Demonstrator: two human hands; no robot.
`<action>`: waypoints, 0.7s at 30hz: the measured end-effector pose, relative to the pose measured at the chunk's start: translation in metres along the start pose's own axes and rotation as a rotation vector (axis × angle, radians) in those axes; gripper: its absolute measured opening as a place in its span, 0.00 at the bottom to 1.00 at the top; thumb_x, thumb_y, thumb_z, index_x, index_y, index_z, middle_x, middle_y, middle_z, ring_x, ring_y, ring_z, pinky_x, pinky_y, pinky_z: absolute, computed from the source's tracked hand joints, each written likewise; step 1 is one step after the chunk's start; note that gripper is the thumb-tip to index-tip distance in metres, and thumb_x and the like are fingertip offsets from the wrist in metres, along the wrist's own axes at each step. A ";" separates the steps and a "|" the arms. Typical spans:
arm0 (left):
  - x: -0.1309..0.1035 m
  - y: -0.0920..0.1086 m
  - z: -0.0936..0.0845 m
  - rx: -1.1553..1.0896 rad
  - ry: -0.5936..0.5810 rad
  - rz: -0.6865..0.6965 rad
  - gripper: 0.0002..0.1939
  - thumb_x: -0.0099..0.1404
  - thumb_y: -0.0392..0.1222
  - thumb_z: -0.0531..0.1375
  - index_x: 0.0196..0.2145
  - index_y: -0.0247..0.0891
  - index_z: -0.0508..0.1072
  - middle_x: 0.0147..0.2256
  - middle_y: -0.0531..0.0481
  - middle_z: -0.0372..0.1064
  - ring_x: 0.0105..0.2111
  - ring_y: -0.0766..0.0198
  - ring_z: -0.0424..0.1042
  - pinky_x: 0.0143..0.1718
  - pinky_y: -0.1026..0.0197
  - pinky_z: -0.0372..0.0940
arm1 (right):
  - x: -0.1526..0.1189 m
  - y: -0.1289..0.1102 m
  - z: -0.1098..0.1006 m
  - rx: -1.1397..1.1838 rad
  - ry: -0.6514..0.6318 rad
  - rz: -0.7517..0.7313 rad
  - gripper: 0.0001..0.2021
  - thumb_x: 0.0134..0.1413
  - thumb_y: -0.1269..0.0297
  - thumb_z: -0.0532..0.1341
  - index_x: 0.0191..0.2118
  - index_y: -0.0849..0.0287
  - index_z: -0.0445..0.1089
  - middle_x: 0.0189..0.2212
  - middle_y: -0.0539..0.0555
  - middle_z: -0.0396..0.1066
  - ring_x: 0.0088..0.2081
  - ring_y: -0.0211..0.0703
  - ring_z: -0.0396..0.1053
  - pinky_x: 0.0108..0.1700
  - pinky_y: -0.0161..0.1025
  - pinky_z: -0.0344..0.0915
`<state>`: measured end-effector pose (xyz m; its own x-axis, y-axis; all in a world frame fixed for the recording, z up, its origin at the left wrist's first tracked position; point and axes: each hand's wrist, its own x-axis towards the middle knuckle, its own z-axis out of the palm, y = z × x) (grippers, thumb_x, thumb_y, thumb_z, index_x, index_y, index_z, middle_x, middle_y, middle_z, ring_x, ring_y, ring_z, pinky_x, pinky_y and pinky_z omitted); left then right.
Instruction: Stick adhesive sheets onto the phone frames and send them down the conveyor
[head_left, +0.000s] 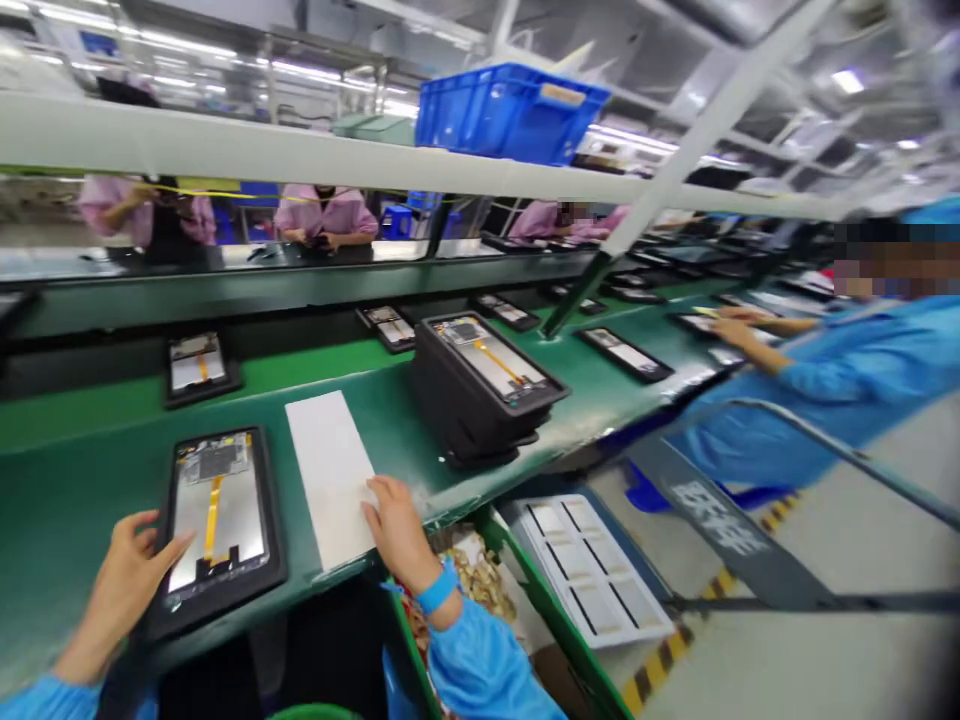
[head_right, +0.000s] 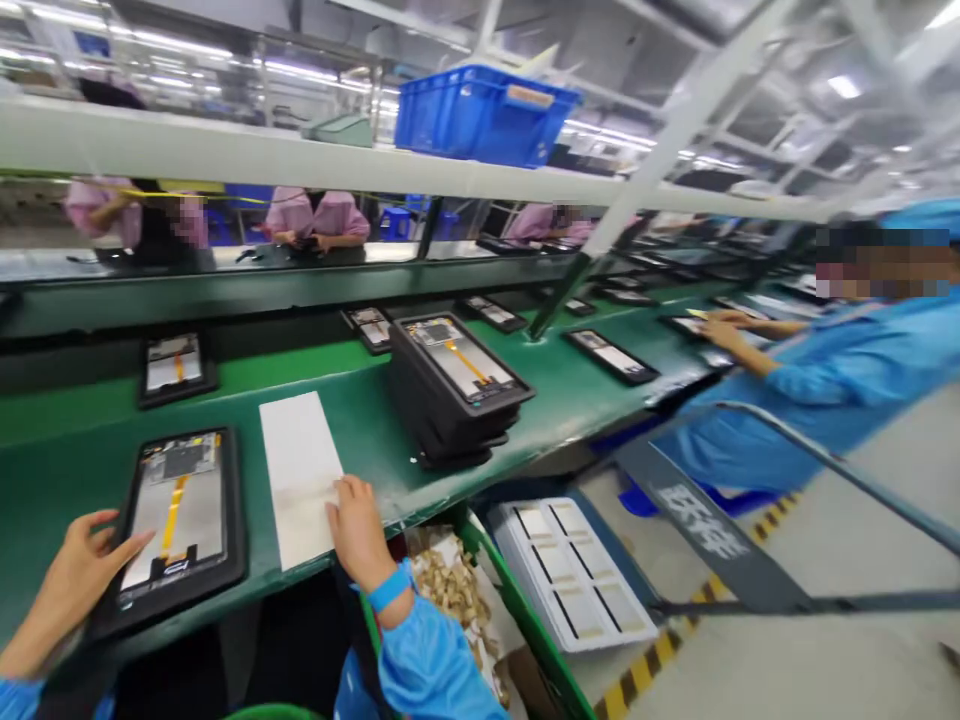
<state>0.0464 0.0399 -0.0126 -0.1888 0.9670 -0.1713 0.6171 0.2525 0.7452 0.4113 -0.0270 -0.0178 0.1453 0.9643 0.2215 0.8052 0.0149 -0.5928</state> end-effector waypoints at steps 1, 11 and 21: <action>-0.003 -0.002 -0.005 0.102 0.047 0.072 0.37 0.51 0.64 0.60 0.51 0.37 0.65 0.42 0.36 0.73 0.41 0.42 0.76 0.43 0.40 0.71 | -0.005 -0.003 -0.003 -0.012 -0.019 -0.022 0.16 0.58 0.73 0.58 0.52 0.60 0.70 0.50 0.62 0.69 0.52 0.54 0.65 0.58 0.54 0.64; -0.052 0.083 0.085 0.273 -0.224 0.995 0.20 0.68 0.39 0.54 0.57 0.42 0.69 0.61 0.41 0.64 0.63 0.50 0.59 0.63 0.43 0.53 | 0.036 0.015 -0.014 -0.071 -0.110 -0.018 0.13 0.60 0.73 0.56 0.48 0.60 0.72 0.44 0.57 0.70 0.43 0.43 0.70 0.50 0.41 0.66; -0.048 0.083 0.122 0.561 -0.225 1.076 0.25 0.68 0.50 0.59 0.61 0.45 0.67 0.64 0.44 0.60 0.65 0.48 0.56 0.64 0.36 0.49 | 0.050 0.028 -0.001 -0.140 -0.147 0.054 0.07 0.55 0.75 0.60 0.36 0.57 0.72 0.38 0.53 0.68 0.37 0.40 0.69 0.43 0.36 0.64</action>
<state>0.2002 0.0186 -0.0211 0.7193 0.6623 0.2098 0.6298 -0.7491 0.2053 0.4412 0.0212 -0.0226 0.1130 0.9910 0.0715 0.8719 -0.0644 -0.4854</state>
